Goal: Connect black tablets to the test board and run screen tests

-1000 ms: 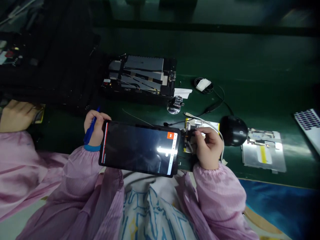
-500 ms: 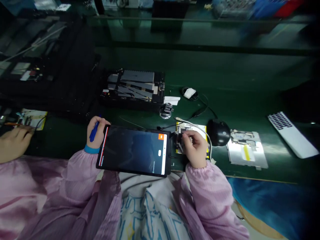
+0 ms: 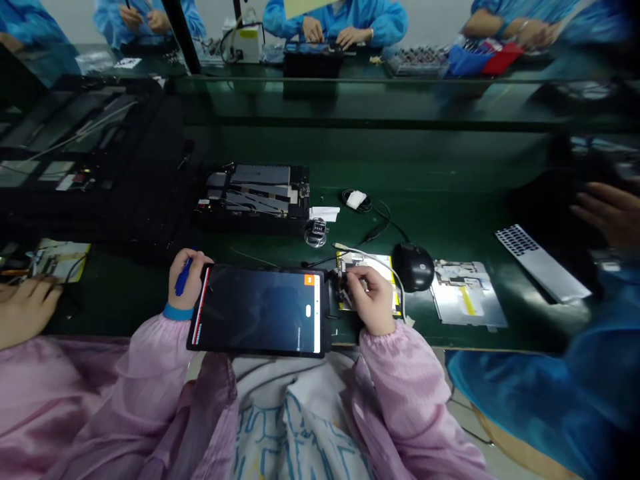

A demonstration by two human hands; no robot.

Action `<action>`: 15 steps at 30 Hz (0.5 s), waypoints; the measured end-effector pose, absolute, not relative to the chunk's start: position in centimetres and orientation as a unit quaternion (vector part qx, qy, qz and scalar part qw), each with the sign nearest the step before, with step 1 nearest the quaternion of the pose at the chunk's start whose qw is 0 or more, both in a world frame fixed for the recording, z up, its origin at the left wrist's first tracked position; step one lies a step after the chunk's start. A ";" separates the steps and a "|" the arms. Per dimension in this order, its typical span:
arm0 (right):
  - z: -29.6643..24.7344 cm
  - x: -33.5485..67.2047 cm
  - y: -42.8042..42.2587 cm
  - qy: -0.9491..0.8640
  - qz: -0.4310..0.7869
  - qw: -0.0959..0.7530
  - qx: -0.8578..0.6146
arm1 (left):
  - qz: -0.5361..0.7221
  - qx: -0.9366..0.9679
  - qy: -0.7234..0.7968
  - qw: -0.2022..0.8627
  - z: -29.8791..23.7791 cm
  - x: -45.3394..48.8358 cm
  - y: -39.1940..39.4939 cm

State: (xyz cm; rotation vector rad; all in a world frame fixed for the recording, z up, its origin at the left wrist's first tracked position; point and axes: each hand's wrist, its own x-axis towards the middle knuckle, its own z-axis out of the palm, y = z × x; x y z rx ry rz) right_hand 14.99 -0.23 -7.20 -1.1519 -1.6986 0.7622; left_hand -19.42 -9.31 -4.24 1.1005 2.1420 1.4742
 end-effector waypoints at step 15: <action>-7.4 14.9 -0.2 -0.690 0.324 0.452 -0.464 | 0.514 0.388 0.748 0.162 -4.3 -19.2 -9.2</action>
